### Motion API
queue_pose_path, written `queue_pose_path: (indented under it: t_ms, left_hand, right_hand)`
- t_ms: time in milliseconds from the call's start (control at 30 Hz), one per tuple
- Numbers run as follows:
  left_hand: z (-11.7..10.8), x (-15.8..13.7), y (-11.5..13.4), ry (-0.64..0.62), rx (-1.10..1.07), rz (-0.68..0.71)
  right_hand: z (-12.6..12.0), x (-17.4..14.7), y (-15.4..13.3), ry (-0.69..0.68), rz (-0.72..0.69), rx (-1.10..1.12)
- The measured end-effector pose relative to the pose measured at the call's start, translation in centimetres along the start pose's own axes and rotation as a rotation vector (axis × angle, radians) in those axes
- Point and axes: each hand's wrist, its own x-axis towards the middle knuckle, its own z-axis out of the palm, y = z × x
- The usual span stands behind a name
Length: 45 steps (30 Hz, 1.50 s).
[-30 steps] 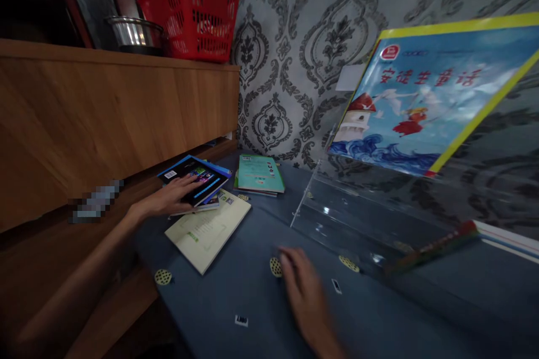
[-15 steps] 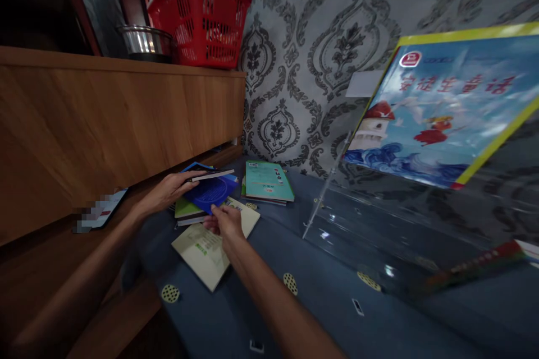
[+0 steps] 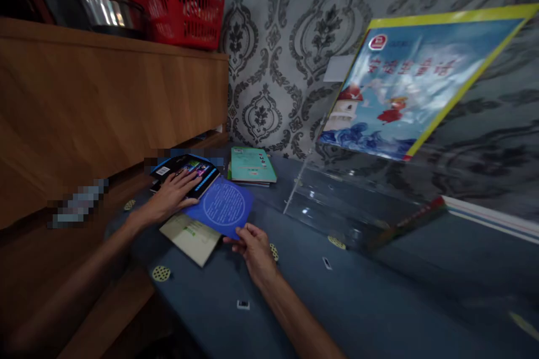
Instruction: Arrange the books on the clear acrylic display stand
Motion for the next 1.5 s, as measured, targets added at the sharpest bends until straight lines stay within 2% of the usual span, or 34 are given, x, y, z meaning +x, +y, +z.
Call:
queue_pose_path:
  t_ms: [167,267,367,467,567,667,767,833,867,1000,1067,1133,1200,1233,1300,1367,1433,1500]
  left_hand:
    - [-0.3,-0.5,0.7,-0.006,0.028,0.046]
    - [0.5,-1.5,3.4,0.046,0.043,0.208]
    - [2.4,-3.3,7.2,0.021,0.028,0.395]
    - [4.3,-4.6,9.7,-0.003,0.091,0.393]
    - [5.2,-5.1,10.4,0.007,0.103,0.392]
    - [5.2,-5.3,11.0,0.023,0.006,0.433]
    - [4.2,-5.5,12.4,0.066,-0.246,0.445]
    - [2.8,-5.3,13.6,0.067,-0.499,0.38]
    - [2.0,-5.0,14.2,0.054,-0.633,0.305]
    - [-0.2,-3.5,16.8,-0.001,-1.184,-0.094]
    - [0.5,-2.8,17.7,-0.061,-1.466,-0.226]
    - [2.3,-2.4,18.2,-0.184,-1.618,-0.288]
    - [4.4,-2.4,18.2,-0.256,-1.523,-0.29]
    - [5.3,-2.5,18.1,-0.238,-1.396,-0.267]
    - [6.4,-2.5,17.7,-0.116,-1.073,-0.172]
    - [6.7,-2.2,17.6,-0.015,-0.774,-0.012]
    - [6.6,-1.6,18.0,-0.024,-0.559,0.164]
    - [6.7,-1.0,18.7,-0.084,-0.397,0.282]
  right_hand:
    - [-1.3,-2.3,0.1,0.046,0.024,0.076]
    - [-1.5,-3.1,0.2,0.075,0.032,0.157]
    - [-1.9,-3.9,0.0,0.063,0.027,0.212]
    - [-2.9,-4.8,0.0,0.064,0.023,0.232]
    - [-4.3,-5.7,-0.2,0.07,0.03,0.239]
    - [-5.9,-6.2,-0.7,0.094,-0.01,0.271]
    - [-7.3,-6.2,-1.5,0.103,-0.03,0.298]
    - [-7.9,-6.2,-2.1,0.077,-0.047,0.31]
    - [-8.1,-6.3,-2.3,0.057,-0.074,0.313]
    - [-8.5,-7.4,-3.0,0.008,-0.197,0.184]
    - [-8.8,-8.4,-3.1,0.014,-0.17,0.019]
    - [-9.5,-9.3,-3.1,0.027,-0.106,-0.116]
    - [-10.6,-10.2,-3.0,0.055,-0.051,-0.21]
    - [-11.3,-10.7,-2.9,0.075,-0.03,-0.264]
    - [-12.6,-11.6,-2.7,0.108,0.018,-0.416]
    - [-13.5,-12.6,-2.9,0.144,0.049,-0.645]
    - [-13.9,-13.3,-3.3,0.242,0.007,-0.969]
    - [-13.5,-13.3,-3.5,0.348,-0.13,-1.296]
